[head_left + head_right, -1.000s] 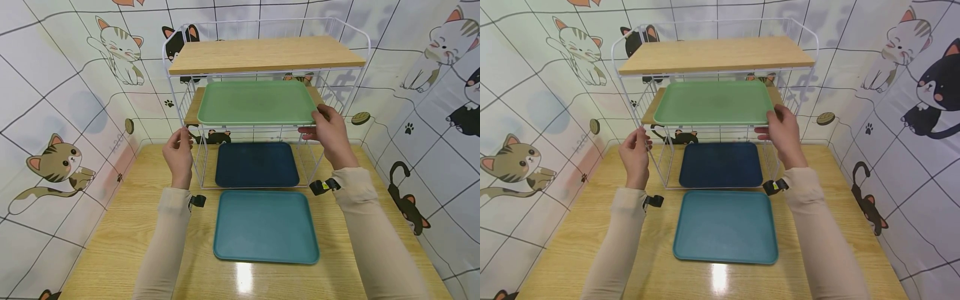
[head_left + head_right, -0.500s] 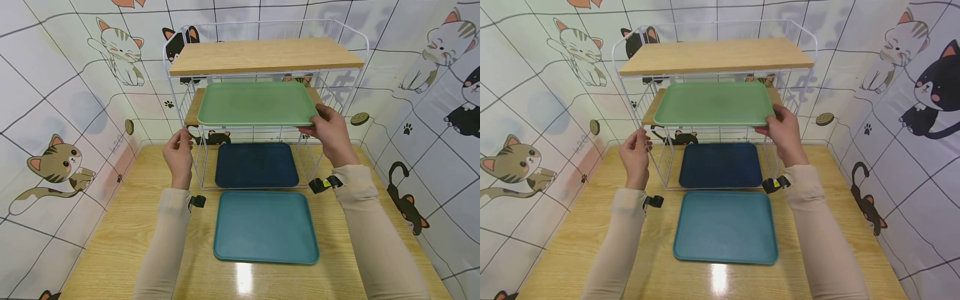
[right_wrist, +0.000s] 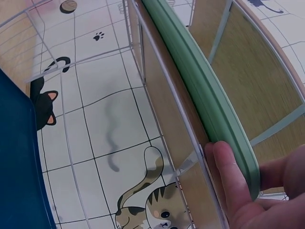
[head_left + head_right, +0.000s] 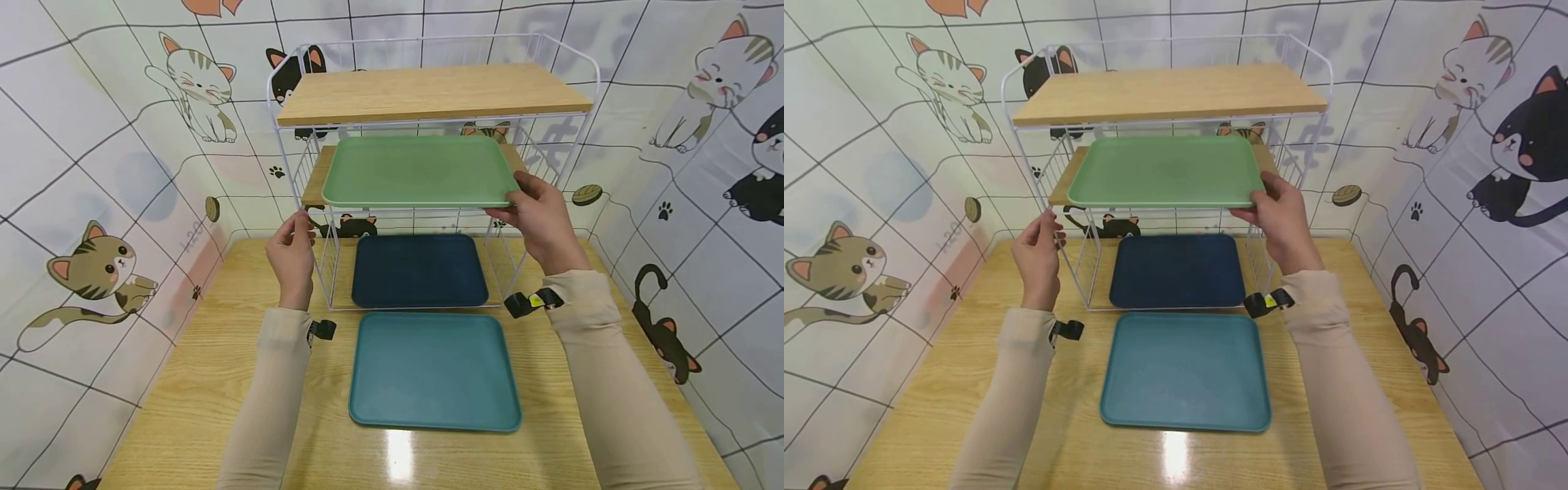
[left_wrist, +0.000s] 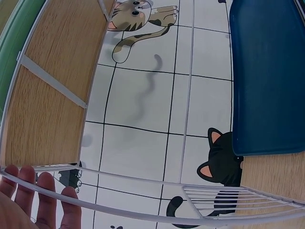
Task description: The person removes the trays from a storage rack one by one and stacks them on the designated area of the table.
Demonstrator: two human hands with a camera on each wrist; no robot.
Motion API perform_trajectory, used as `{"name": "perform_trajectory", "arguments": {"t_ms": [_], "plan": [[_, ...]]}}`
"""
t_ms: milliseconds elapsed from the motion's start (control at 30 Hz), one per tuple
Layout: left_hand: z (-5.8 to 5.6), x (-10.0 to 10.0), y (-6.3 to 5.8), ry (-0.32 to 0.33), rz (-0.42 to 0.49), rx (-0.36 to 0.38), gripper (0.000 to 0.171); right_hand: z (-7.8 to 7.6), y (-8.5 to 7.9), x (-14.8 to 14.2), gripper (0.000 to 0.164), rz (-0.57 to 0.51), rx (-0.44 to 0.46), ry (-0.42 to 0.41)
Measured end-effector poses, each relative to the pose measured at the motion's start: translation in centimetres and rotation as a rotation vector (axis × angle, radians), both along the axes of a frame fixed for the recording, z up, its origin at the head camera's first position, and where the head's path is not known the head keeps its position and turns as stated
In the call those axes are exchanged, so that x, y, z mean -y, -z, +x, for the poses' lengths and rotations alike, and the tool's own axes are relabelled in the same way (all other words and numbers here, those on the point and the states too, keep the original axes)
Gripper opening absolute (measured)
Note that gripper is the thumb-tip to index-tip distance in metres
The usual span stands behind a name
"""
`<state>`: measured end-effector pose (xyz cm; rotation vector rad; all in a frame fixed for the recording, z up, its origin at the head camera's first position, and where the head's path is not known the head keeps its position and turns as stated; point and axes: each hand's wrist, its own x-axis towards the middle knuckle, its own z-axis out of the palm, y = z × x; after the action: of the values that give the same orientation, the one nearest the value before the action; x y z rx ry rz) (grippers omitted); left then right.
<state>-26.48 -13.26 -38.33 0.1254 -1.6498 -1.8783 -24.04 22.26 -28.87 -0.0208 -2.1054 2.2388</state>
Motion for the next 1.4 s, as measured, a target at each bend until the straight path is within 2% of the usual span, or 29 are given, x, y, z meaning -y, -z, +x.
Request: {"name": "perform_trajectory", "arguments": {"t_ms": [533,1033,1400], "plan": [[-0.1,0.0,-0.1,0.015,0.016,0.032,0.033,0.9,-0.4,0.1,0.063,-0.163,-0.033,0.008],[0.0,0.1,-0.1,0.023,0.017,0.022,0.034,2.2,-1.1,0.0,0.062,-0.22,-0.087,0.017],[0.1,0.2,-0.1,0.026,0.014,0.027,0.034,4.0,-1.3,-0.1,0.062,-0.216,-0.111,0.017]]}}
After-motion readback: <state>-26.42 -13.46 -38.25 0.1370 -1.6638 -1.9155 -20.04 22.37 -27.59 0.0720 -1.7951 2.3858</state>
